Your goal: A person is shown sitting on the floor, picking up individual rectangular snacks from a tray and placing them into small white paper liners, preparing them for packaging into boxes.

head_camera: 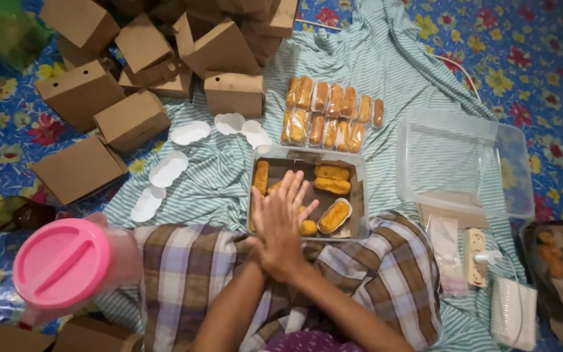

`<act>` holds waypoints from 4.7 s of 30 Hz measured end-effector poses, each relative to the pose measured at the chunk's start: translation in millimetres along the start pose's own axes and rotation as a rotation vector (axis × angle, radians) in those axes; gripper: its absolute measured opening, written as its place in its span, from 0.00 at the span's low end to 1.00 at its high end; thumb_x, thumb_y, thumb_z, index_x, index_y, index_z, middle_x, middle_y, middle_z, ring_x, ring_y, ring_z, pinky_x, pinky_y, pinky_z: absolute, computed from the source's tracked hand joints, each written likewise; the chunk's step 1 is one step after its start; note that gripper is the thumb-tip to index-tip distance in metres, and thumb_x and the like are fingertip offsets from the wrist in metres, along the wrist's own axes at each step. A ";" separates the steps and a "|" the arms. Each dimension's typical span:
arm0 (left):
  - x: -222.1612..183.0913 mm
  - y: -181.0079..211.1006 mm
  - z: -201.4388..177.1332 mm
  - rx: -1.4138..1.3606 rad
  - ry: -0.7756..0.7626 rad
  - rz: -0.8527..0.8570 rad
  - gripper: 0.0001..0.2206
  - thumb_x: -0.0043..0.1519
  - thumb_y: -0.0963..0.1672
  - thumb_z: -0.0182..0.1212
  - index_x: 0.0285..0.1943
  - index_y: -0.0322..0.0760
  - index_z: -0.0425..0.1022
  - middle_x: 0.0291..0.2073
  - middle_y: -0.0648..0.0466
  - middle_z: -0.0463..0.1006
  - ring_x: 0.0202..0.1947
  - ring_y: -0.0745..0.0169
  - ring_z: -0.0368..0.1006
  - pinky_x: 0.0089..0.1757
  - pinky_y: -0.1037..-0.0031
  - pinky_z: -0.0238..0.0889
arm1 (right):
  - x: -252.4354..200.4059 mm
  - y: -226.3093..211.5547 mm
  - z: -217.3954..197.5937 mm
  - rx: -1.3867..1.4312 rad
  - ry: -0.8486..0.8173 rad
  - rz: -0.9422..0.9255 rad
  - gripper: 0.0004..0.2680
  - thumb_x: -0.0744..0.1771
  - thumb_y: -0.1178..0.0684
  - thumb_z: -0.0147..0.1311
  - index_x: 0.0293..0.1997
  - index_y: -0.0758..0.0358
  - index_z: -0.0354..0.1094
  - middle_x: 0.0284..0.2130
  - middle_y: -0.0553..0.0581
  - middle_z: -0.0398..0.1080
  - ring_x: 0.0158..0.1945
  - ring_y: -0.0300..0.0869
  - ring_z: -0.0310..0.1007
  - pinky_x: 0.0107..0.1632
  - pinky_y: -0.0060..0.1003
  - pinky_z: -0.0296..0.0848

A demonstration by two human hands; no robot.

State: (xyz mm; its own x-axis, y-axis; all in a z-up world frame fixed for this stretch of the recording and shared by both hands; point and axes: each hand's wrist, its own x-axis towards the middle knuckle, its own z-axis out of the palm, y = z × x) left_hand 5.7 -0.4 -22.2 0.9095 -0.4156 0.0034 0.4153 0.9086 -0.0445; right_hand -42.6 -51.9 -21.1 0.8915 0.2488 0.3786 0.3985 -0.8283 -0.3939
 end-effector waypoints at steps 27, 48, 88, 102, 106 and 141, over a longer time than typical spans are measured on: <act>0.8 -10.3 -17.1 -0.095 0.105 -0.060 0.41 0.63 0.67 0.41 0.77 0.44 0.61 0.74 0.50 0.64 0.71 0.51 0.61 0.65 0.45 0.51 | 4.8 33.0 -6.2 -0.009 -0.038 0.081 0.27 0.70 0.38 0.36 0.78 0.61 0.45 0.72 0.71 0.51 0.73 0.69 0.46 0.68 0.74 0.39; 10.4 -4.9 -89.3 0.333 0.166 0.031 0.18 0.70 0.54 0.49 0.52 0.47 0.83 0.44 0.50 0.86 0.48 0.37 0.81 0.60 0.40 0.63 | -1.4 254.8 -87.4 -0.424 0.008 0.356 0.32 0.66 0.43 0.56 0.78 0.62 0.45 0.75 0.64 0.46 0.76 0.66 0.42 0.64 0.83 0.42; 24.0 13.2 -19.0 1.191 0.569 0.373 0.09 0.66 0.44 0.61 0.53 0.37 0.76 0.30 0.48 0.80 0.30 0.63 0.81 0.37 0.74 0.76 | -115.3 280.9 -121.1 -0.424 -0.363 0.595 0.19 0.71 0.30 0.42 0.67 0.42 0.66 0.61 0.51 0.70 0.69 0.46 0.65 0.69 0.59 0.59; 1.0 267.7 -44.5 2.238 0.720 1.035 0.05 0.61 0.40 0.63 0.44 0.38 0.77 0.36 0.49 0.77 0.37 0.52 0.72 0.41 0.62 0.65 | -162.1 193.2 -149.5 -0.307 -0.198 0.617 0.24 0.68 0.37 0.41 0.73 0.51 0.55 0.77 0.56 0.47 0.78 0.62 0.38 0.69 0.68 0.43; -14.9 310.7 -100.0 2.473 1.139 0.725 0.18 0.54 0.42 0.63 0.54 0.36 0.76 0.50 0.41 0.74 0.51 0.33 0.68 0.51 0.47 0.61 | -179.3 188.9 -144.0 -0.387 -0.200 0.549 0.27 0.67 0.36 0.42 0.76 0.53 0.50 0.77 0.60 0.45 0.78 0.65 0.39 0.69 0.70 0.45; -6.5 349.4 -195.3 2.556 1.151 0.187 0.11 0.59 0.41 0.60 0.47 0.47 0.84 0.45 0.50 0.83 0.50 0.39 0.77 0.47 0.47 0.72 | -179.9 179.3 -143.4 -0.701 0.059 0.411 0.24 0.67 0.32 0.47 0.70 0.48 0.63 0.64 0.59 0.66 0.69 0.60 0.62 0.67 0.57 0.59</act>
State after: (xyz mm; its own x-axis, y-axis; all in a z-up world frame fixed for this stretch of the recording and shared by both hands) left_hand 141.9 311.5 -232.9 0.9146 0.4016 -0.0468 0.3883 -0.8400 0.3790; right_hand -162.5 -317.2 -39.8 0.9164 -0.1539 0.3696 -0.2029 -0.9744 0.0973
